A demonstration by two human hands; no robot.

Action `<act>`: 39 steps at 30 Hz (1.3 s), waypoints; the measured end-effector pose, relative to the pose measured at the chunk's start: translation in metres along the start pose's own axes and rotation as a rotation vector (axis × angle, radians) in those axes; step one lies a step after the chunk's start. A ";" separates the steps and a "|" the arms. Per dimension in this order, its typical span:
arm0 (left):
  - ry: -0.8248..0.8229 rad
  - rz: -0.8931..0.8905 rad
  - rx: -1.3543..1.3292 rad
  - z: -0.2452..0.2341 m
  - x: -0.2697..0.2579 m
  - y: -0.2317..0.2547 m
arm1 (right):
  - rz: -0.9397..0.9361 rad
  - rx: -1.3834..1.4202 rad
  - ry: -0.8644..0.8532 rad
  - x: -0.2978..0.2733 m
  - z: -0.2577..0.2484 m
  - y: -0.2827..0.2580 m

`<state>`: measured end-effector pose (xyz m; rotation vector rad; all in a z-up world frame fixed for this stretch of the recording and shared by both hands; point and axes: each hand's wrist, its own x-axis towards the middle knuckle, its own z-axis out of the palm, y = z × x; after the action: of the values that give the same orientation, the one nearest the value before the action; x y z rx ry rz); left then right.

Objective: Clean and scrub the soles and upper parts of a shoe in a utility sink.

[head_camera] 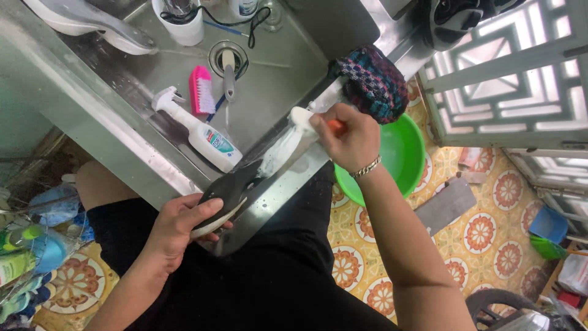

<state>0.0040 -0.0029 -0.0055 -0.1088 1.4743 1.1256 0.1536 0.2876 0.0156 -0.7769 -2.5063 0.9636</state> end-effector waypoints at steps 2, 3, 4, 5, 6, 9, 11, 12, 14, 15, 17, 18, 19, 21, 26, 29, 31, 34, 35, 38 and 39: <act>0.003 0.018 0.017 0.002 0.001 0.004 | 0.064 -0.085 0.052 0.002 -0.002 -0.006; -0.003 0.021 0.006 0.004 0.004 0.005 | 0.005 -0.130 0.029 0.000 -0.002 -0.015; -0.001 0.014 -0.005 0.003 0.002 0.005 | -0.049 -0.166 -0.002 -0.004 -0.001 -0.024; 0.006 0.012 -0.008 0.001 0.005 0.001 | -0.051 -0.161 -0.007 -0.004 -0.003 -0.021; -0.003 0.002 -0.008 -0.001 0.007 -0.004 | -0.117 -0.086 -0.017 -0.006 -0.004 -0.019; -0.018 -0.003 -0.029 -0.002 0.010 -0.003 | -0.149 -0.091 0.037 -0.004 0.002 -0.011; -0.009 -0.017 -0.067 -0.006 -0.006 -0.007 | -0.113 -0.161 0.071 -0.012 0.020 -0.023; -0.049 -0.017 -0.129 -0.005 -0.007 -0.001 | -0.093 -0.117 0.090 -0.013 0.024 -0.032; -0.096 -0.008 -0.188 -0.001 -0.005 0.009 | -0.077 -0.078 0.117 -0.012 0.033 -0.031; -0.119 -0.073 -0.256 0.000 -0.003 0.012 | -0.157 -0.018 0.127 -0.012 0.039 -0.023; -0.139 -0.150 -0.326 0.000 -0.004 0.007 | -0.228 0.045 0.128 -0.013 0.051 -0.012; -0.157 -0.210 -0.407 -0.002 -0.003 0.003 | -0.124 0.107 0.147 -0.011 0.055 -0.009; -0.175 -0.269 -0.487 -0.004 -0.003 0.000 | -0.019 0.170 0.168 -0.009 0.060 -0.006; -0.210 -0.294 -0.544 -0.004 -0.001 -0.003 | -0.119 0.083 0.098 -0.014 0.060 -0.020; -0.296 -0.329 -0.685 -0.012 -0.002 -0.005 | -0.296 0.046 -0.105 -0.011 0.066 -0.021; -0.373 -0.324 -0.742 -0.011 -0.004 -0.004 | -0.086 -0.021 0.141 0.000 0.066 -0.028; -0.384 -0.328 -0.766 -0.009 -0.006 -0.008 | -0.250 -0.030 0.104 -0.008 0.065 -0.051; -0.367 -0.260 -0.752 -0.010 -0.004 -0.011 | -0.304 0.045 -0.043 -0.020 0.063 -0.054; -0.368 -0.265 -0.750 -0.009 -0.006 -0.010 | -0.299 0.045 -0.042 -0.015 0.062 -0.041; -0.336 -0.265 -0.729 -0.007 -0.008 -0.011 | 0.071 -0.154 0.047 -0.005 0.063 -0.014; -0.336 -0.275 -0.736 -0.008 -0.008 -0.011 | 0.083 -0.212 0.107 -0.006 0.066 -0.017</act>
<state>0.0081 -0.0182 -0.0069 -0.5841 0.6725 1.3302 0.1199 0.2397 -0.0199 -0.9762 -2.5262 0.6692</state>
